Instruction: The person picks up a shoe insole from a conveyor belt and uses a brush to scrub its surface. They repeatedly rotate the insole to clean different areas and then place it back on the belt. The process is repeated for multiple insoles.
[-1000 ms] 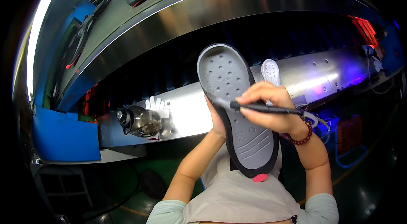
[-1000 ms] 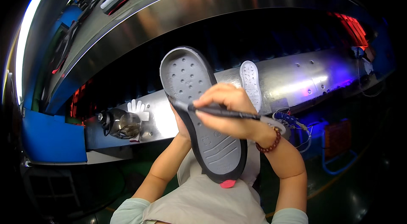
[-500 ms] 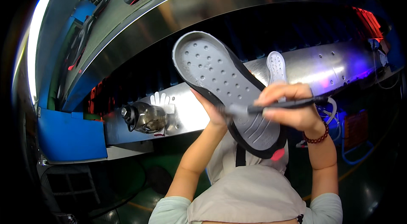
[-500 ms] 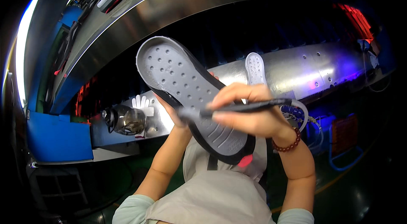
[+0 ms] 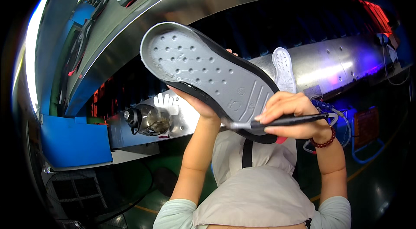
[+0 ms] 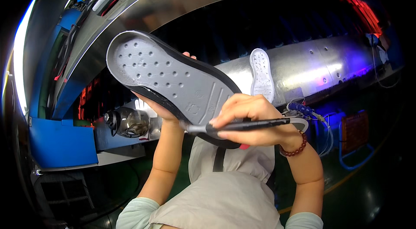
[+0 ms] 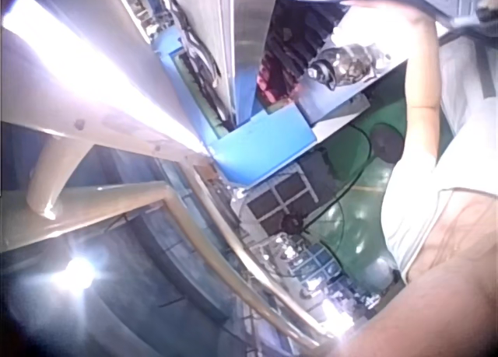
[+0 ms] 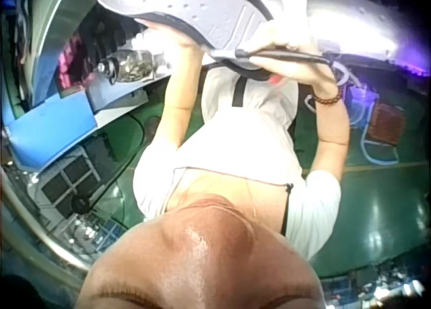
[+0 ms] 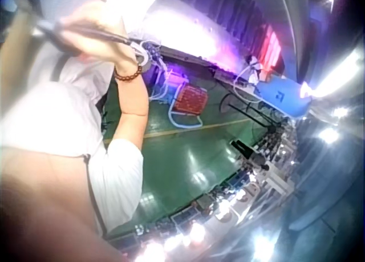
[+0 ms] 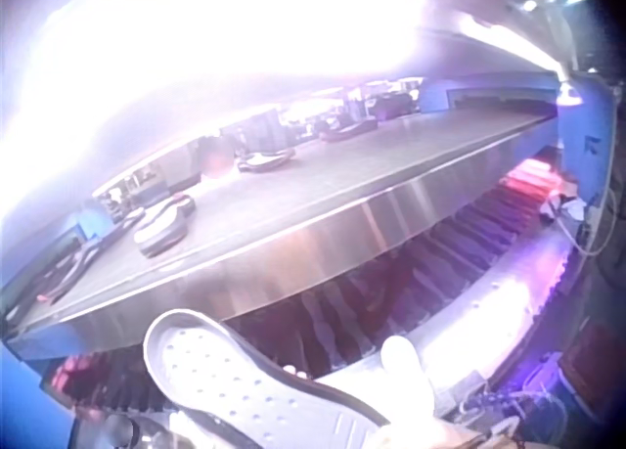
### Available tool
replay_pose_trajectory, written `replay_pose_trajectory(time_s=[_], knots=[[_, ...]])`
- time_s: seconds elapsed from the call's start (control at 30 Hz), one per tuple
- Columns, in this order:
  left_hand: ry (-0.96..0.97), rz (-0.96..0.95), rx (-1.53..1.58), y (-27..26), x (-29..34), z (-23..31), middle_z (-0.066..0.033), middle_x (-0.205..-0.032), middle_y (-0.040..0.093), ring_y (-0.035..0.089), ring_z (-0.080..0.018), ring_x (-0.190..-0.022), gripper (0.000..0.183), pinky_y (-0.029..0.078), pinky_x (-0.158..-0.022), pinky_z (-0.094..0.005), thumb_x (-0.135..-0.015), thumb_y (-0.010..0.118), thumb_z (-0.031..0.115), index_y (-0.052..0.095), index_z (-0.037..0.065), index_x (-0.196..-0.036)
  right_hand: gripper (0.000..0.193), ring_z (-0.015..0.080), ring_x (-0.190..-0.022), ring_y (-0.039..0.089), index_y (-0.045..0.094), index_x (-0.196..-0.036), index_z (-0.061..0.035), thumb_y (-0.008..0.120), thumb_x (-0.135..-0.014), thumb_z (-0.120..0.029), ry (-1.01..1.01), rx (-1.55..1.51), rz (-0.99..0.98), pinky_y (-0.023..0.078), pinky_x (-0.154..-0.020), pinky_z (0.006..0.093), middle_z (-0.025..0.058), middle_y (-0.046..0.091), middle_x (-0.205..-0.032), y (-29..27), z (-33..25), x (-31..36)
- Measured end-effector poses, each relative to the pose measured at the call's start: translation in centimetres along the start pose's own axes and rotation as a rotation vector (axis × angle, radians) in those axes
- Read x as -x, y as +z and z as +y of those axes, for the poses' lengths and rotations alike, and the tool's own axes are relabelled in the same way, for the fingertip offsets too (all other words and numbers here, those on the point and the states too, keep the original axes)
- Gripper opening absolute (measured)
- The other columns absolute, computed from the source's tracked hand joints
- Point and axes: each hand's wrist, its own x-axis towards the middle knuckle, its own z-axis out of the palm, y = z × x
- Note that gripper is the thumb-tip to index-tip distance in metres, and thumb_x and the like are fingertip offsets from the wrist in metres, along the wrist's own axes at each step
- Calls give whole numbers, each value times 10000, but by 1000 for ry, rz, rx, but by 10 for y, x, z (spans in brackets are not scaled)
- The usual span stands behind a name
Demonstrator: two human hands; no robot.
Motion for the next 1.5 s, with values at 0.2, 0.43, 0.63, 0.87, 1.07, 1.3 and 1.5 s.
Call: replay_pose_trajectory(time_s=[0.2,0.43,0.63,0.87,1.07,1.3,1.5], knots=[[49,118,-75,2,-4,8,-254,-1228,349,367,-382,-1112,935,269,-954,-468,-685,209,760,238,46,-1290,182,133,-706,578,640,-819,1,655,-638,14,248,-142,246,464,-616,203,96,602,-821,-6,8,12],[106,300,-279,-15,-4,23,-247,-1241,337,365,-385,-1112,921,264,-961,-469,-693,202,753,220,59,-1297,194,144,-764,570,638,-816,11,651,-624,39,189,-392,101,449,-695,243,107,612,-837,-11,5,21],[142,365,-407,-30,-6,27,-240,-1264,310,338,-393,-1138,927,264,-967,-474,-688,206,756,195,69,-1310,239,142,-861,526,654,-852,-49,680,-617,-14,247,-77,79,420,-738,245,81,600,-827,-6,17,29],[107,326,-385,24,-20,27,-148,-1265,357,383,-305,-1129,803,291,-967,-420,-759,247,675,261,72,-1289,180,222,-826,591,578,-878,42,583,-698,33,339,-717,300,450,-795,300,191,598,-889,-5,41,39],[-171,-240,281,21,11,29,-107,-1263,380,397,-247,-1121,780,309,-959,-363,-761,338,647,333,44,-1257,168,264,-891,573,535,-905,33,546,-738,22,317,-1027,400,468,-805,410,196,576,-932,14,23,33],[-66,147,-224,8,62,-2,-132,-1259,370,399,-249,-1114,818,336,-932,-398,-720,389,655,325,34,-1248,167,206,-909,564,544,-906,37,565,-740,29,267,-654,402,460,-797,311,171,584,-936,34,8,24],[-69,137,162,11,48,4,-144,-1096,501,516,-246,-959,627,427,-825,-345,-741,471,474,421,1,-1150,156,192,-849,578,588,-842,46,603,-686,52,96,-540,209,450,-778,288,170,601,-900,34,8,18]])
